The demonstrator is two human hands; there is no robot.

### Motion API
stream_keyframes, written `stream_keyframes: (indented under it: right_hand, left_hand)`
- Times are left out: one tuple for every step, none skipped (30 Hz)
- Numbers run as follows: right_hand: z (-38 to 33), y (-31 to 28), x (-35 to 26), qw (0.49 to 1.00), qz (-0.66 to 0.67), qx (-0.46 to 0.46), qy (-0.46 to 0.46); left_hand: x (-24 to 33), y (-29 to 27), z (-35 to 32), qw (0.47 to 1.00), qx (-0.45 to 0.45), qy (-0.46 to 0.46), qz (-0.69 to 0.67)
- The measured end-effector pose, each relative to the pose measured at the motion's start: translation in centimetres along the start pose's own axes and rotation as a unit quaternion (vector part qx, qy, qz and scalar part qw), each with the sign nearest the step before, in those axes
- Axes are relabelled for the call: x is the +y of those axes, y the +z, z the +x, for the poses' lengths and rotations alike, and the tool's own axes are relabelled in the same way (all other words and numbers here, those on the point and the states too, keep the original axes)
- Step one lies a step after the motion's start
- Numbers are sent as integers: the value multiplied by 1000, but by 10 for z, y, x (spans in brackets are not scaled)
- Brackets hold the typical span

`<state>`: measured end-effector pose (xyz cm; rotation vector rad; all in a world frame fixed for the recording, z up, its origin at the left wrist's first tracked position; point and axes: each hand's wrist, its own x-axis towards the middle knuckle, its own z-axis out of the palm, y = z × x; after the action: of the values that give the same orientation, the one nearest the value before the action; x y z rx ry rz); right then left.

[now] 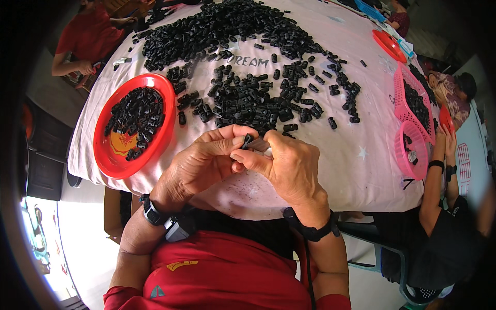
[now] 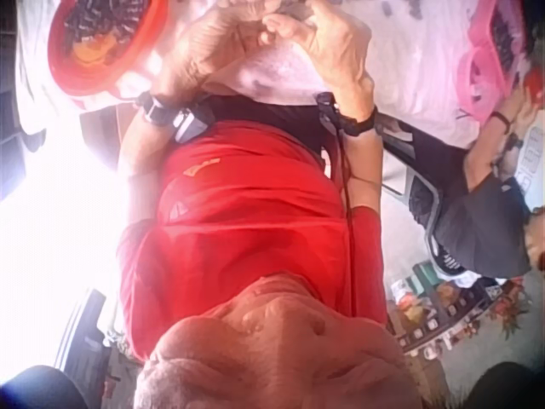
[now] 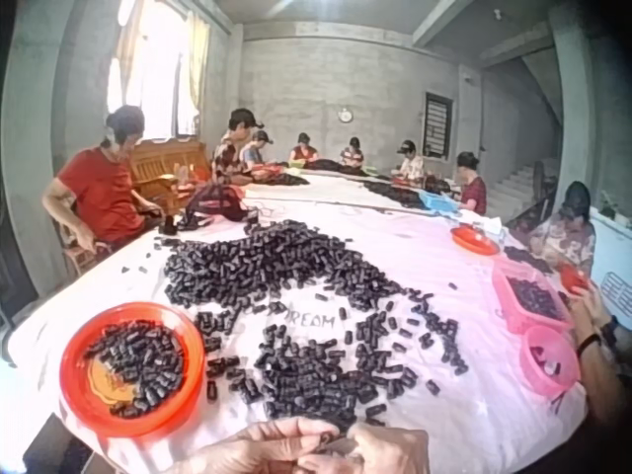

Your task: Assembling small black plastic components by hand at a production table.

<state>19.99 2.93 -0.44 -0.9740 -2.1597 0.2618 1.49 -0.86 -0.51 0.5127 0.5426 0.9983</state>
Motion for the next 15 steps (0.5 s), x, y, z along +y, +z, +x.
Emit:
stream_keyframes:
  right_hand:
    - [0,0,0,1000,3,-3,0]
    - [0,1,1,1000,3,-3,-1]
    - [0,2,2,1000,18,-1,3]
    - [1,3,4,999,34,0,7]
    - [1,5,6,999,33,1,6]
    - [1,7,7,999,53,5,8]
    - [1,7,7,997,74,8,11]
    - [0,7,7,997,74,8,11]
    - [1,6,6,996,84,-2,20]
    - [1,4,4,995,95,-13,29]
    - [1,4,2,995,95,-14,29]
    - [2,4,-1,996,91,-10,17]
    - [3,3,-3,996,87,-6,6]
    - [4,-1,-6,996,87,-6,5]
    - [5,-7,-9,993,116,8,5]
  left_hand:
    - [0,0,0,1000,-2,2,4]
    - [0,0,-1,1000,-3,4,8]
    - [1,1,0,1000,-5,4,9]
    - [2,3,1,1000,1,5,8]
    - [2,4,2,1000,6,6,7]
    - [2,4,2,1000,6,7,7]
    - [2,3,2,1000,-1,11,7]
    - [1,3,2,1000,-8,16,6]
    - [1,4,2,1000,-8,17,6]
    - [2,5,2,1000,-3,17,-3]
    - [2,6,2,1000,2,16,-11]
    - [3,6,2,1000,2,17,-12]
    - [4,6,1,1000,-10,21,-20]
    - [4,5,1,999,-22,25,-29]
    - [6,4,1,999,-21,26,-30]
